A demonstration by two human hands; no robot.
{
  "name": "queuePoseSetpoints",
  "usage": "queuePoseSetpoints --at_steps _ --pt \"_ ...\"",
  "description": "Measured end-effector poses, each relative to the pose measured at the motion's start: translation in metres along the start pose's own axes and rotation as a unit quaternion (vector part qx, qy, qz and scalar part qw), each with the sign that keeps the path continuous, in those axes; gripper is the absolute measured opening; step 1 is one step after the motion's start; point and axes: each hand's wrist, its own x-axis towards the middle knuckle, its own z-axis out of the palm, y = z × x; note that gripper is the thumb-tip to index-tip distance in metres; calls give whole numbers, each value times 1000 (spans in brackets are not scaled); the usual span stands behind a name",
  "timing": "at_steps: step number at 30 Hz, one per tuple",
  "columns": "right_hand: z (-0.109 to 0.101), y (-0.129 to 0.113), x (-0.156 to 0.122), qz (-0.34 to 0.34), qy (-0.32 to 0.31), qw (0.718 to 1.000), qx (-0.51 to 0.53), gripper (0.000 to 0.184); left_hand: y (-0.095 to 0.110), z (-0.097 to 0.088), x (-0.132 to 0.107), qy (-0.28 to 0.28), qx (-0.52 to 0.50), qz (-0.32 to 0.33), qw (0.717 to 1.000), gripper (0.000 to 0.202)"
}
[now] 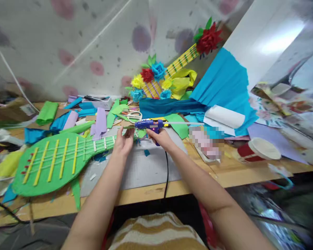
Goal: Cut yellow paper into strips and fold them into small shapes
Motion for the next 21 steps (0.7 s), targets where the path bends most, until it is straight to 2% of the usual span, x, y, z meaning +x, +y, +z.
queuePoseSetpoints --at_steps 21 --pt "-3 -1 0 -7 -11 1000 0 44 3 4 -8 39 8 -4 999 29"
